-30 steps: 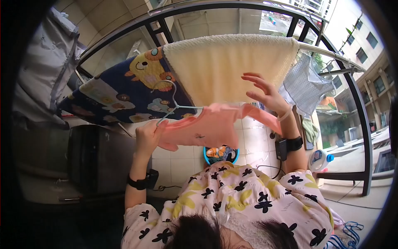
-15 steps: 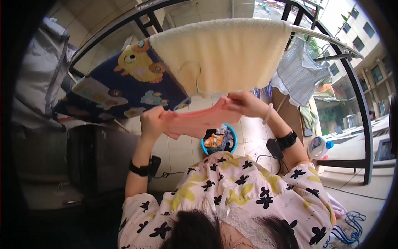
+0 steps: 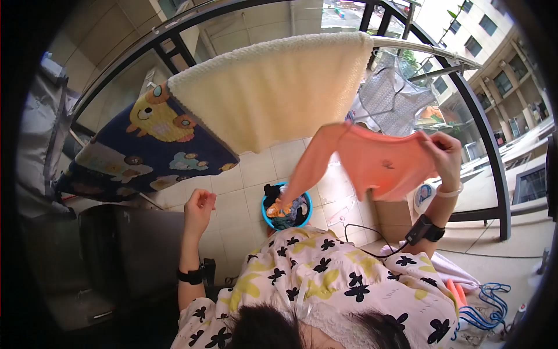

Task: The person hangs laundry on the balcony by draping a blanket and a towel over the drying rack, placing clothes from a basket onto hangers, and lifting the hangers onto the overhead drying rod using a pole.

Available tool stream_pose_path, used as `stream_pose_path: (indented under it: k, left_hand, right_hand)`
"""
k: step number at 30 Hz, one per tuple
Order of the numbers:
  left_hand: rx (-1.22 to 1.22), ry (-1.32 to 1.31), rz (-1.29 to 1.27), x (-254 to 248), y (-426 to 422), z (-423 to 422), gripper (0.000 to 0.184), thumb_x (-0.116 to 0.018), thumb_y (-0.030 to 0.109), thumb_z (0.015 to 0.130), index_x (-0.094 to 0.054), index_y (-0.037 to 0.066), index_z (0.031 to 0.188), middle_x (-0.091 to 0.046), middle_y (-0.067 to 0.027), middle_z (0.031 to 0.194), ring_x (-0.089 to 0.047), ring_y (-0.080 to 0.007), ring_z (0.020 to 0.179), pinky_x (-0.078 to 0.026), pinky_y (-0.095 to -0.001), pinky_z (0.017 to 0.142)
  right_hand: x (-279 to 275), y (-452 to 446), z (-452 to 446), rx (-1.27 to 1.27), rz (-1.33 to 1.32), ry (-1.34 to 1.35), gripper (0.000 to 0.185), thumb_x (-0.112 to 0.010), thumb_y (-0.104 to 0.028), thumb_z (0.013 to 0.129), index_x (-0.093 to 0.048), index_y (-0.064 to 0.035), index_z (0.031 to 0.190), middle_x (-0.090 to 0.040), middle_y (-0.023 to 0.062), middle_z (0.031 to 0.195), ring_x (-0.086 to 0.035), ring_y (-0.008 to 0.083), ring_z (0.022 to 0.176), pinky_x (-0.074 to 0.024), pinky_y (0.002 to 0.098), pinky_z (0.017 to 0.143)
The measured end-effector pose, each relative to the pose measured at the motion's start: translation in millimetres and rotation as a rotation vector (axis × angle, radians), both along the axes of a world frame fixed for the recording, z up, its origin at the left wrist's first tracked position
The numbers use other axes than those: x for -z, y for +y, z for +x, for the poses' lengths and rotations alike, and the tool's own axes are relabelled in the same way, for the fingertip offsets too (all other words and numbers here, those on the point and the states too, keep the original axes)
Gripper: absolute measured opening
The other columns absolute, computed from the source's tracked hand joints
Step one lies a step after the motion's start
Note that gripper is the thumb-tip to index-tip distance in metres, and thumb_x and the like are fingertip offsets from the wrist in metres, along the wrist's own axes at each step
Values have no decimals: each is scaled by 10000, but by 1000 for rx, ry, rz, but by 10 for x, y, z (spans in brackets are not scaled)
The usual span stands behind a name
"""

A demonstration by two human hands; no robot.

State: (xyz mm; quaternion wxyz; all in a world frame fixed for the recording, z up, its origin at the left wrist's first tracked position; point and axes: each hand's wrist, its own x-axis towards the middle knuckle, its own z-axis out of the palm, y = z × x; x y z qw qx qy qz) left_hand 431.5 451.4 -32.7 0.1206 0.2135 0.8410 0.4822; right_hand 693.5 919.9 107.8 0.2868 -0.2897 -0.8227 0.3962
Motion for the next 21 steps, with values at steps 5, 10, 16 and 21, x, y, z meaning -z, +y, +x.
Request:
stream_pose_path:
  k: [5,10,16,21]
  left_hand:
    - [72,-151,49,126,235,59,203,-610,203,867,-543,17,816,-553,-5,660,-536,-71,588,-424,-206,548]
    - [211,-187,39,144,569,74,210,-607,199,866,-557,10,792,-558,-4,650,-532,-65,591,-426,-211,556]
    - [375,-240,-63,171,972,1,220,-607,207,863,-570,6,783,-564,-10,632,-529,-66,593,-427,-216,564]
    - [603,-446,-276,860,881,-779,204,-564,204,887,-567,12,820,-571,-14,680,-548,-79,625,-443,-220,588]
  right_hand:
    - [-215,419,-49,284,212,-38,343,-701,-276,782,-603,23,647,-456,-50,543,-383,30,525,-277,206,456]
    - [17,1275,-566,379,373,-147,376,-667,-386,737,-679,-11,754,-601,50,582,-541,99,546,-418,262,526]
    - [1141,2071,-760,315,76,-31,359,-689,-362,730,-683,-19,836,-637,41,687,-565,79,638,-447,247,600]
    - [1690,1104,-1053,591,299,206,473,-721,-275,749,-581,-2,1109,-598,31,953,-558,108,828,-458,224,700]
